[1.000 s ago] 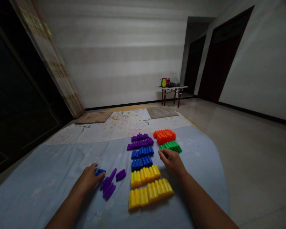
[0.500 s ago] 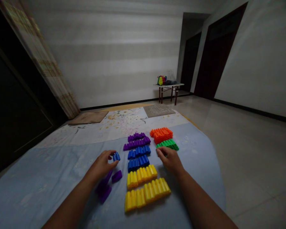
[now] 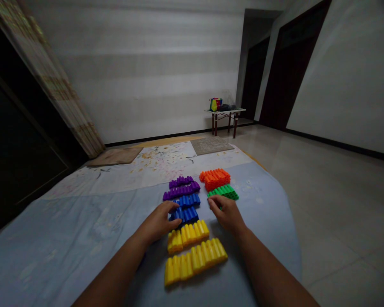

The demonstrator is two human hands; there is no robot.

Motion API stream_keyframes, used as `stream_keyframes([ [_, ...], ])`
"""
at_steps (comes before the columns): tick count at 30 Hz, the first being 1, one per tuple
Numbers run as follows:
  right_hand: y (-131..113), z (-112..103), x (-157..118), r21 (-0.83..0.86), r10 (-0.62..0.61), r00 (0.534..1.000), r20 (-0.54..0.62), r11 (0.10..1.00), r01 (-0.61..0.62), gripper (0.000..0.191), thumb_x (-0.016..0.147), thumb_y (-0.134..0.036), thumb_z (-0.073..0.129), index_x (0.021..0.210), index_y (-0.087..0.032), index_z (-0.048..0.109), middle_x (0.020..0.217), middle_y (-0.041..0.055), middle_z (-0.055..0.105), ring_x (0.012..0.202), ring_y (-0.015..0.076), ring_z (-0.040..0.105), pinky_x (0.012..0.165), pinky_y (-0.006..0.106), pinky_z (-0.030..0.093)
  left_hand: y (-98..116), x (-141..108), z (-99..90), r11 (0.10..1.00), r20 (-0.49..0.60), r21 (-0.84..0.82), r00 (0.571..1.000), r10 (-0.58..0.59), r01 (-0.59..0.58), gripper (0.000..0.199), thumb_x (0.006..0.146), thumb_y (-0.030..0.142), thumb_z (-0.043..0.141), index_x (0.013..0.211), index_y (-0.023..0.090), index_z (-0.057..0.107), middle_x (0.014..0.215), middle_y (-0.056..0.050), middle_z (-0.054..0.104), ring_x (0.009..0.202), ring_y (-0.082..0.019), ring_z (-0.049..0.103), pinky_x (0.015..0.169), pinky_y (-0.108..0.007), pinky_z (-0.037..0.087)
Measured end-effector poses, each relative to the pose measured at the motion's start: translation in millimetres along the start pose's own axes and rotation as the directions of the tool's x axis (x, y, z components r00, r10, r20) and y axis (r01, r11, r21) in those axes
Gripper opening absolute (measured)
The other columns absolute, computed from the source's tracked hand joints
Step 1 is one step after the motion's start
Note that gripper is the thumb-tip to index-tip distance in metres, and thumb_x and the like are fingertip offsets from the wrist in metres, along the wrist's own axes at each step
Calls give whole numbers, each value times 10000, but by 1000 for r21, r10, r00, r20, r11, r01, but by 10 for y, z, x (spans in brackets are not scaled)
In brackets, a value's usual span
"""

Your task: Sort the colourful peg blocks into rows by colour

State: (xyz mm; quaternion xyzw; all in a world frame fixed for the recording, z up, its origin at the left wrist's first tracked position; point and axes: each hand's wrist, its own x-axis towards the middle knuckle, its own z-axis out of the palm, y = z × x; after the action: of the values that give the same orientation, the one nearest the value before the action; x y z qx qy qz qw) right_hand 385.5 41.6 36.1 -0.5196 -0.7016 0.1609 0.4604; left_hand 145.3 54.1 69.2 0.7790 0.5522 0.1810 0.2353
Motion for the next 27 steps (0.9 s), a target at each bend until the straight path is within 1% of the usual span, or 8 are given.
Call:
stream_keyframes([
  [3,-4,-1,2,0,-2,1000,0,1000,2,289,856,-360,415,790,-198,644,666,24,632,629,146,580,604,238,418,53,10,30,999,16,18,999,30,-30,402,665,353,596,1040,208,605,1030,-80,616,956,-235,564,866,-356,428],
  [6,-9,0,3,4,-8,1000,-4,1000,8,284,856,-353,419,765,-197,638,667,23,633,628,144,581,599,235,414,60,24,55,998,25,49,999,48,-49,397,668,349,602,1037,205,613,1033,-89,609,971,-245,556,881,-364,417],
  [13,1,8,-3,17,-11,1000,-4,1000,11,257,856,-334,428,780,-196,631,680,22,636,638,136,577,602,224,406,48,46,95,992,52,116,997,53,-59,410,672,368,607,1043,196,621,1068,-92,600,1012,-244,540,902,-355,403],
  [16,6,5,-10,12,-20,1000,-6,1000,20,249,858,-323,432,782,-190,629,681,21,630,640,132,573,601,221,401,56,44,80,994,40,103,998,43,-47,437,655,389,623,1046,194,622,1081,-94,601,1022,-248,542,908,-358,406],
  [19,5,-1,-16,4,-31,999,-8,1000,31,250,864,-318,428,770,-194,623,661,14,615,628,128,561,602,223,395,2,24,10,999,-49,24,998,39,-38,472,678,454,595,1072,193,606,1078,-89,608,1014,-235,555,897,-352,423],
  [22,1,-7,-17,-4,-28,1000,-11,1000,28,250,864,-318,428,757,-195,617,642,8,602,604,125,546,592,226,389,-164,-49,-119,999,-207,-41,978,-36,28,465,727,511,518,1048,187,610,1024,-80,628,964,-218,576,865,-356,445],
  [24,-3,-10,-15,-8,-23,1000,-8,1000,23,249,863,-318,428,751,-195,614,637,7,599,597,123,543,586,224,388,-331,-145,-209,990,-302,-88,944,-130,108,472,727,536,498,1007,176,623,999,-81,641,928,-219,589,845,-363,456],
  [27,-9,-15,-13,-8,-23,1000,-2,1000,23,252,860,-321,430,757,-192,620,639,10,606,602,123,552,588,220,394,-599,-352,-293,956,-395,-196,875,-281,218,488,692,564,509,943,164,635,938,-79,668,869,-225,608,803,-356,474],
])
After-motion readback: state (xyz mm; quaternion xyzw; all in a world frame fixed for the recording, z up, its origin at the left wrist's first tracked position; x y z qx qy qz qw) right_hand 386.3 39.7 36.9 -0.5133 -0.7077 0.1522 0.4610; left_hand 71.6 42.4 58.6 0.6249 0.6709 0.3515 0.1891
